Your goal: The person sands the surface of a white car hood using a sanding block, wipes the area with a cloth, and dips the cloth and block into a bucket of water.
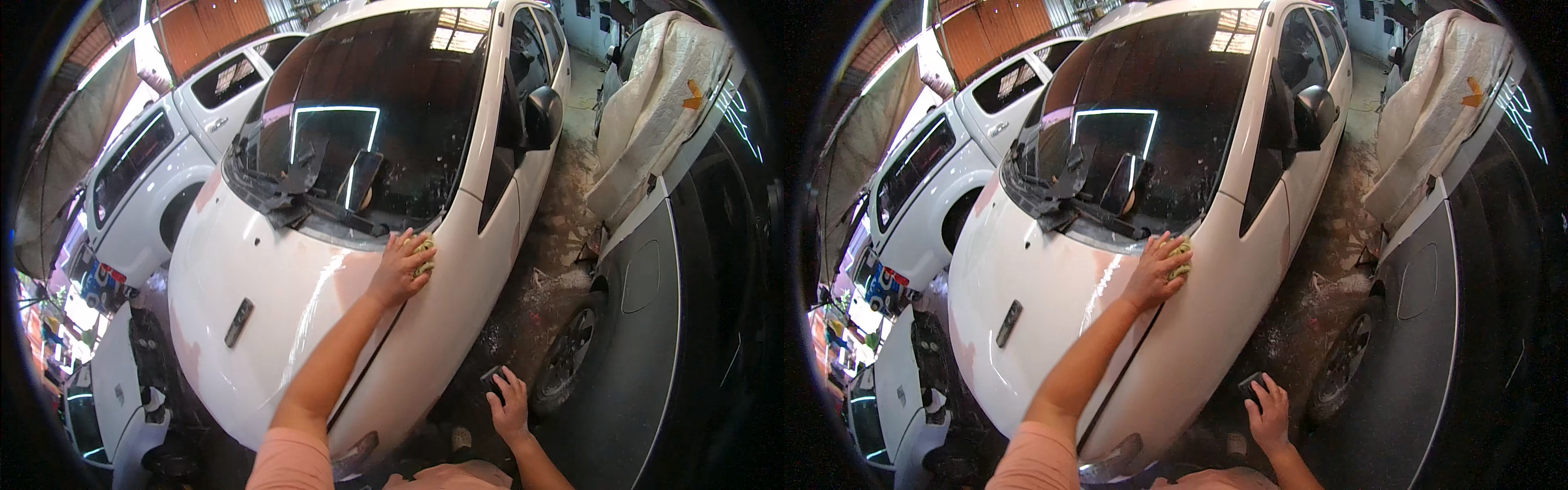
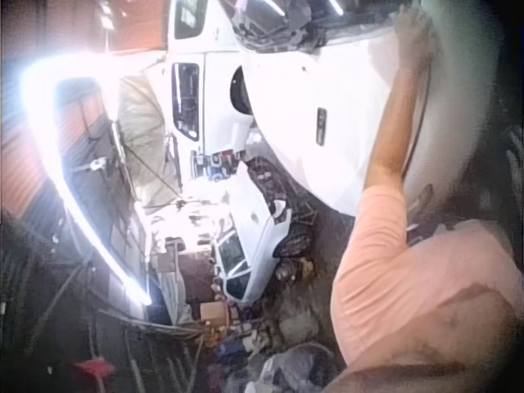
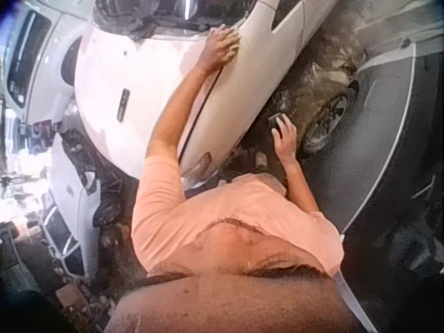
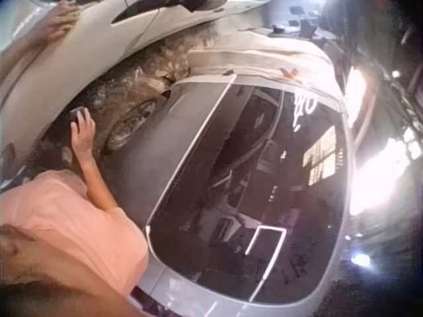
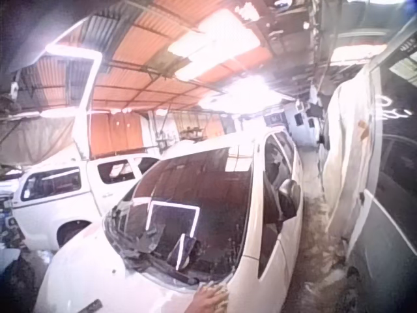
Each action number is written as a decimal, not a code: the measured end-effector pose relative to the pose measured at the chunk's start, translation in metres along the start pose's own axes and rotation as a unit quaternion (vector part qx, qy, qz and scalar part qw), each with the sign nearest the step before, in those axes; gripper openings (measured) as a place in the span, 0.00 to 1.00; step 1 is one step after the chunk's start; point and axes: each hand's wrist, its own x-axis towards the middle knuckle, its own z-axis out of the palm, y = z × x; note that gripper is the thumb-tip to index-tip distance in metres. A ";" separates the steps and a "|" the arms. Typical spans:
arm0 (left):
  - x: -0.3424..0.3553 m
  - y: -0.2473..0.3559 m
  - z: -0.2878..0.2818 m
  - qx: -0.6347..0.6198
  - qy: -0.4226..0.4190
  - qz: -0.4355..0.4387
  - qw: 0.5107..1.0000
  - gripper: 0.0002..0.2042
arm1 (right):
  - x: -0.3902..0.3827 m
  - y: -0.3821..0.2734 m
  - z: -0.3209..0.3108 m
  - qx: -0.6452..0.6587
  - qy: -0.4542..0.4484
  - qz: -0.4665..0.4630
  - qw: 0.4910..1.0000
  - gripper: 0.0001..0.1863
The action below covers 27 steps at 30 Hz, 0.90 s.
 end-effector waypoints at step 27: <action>-0.591 0.118 -0.124 0.001 -0.065 -0.087 0.994 0.23 | -0.164 -0.178 0.106 -0.022 -0.082 -0.138 0.987 0.22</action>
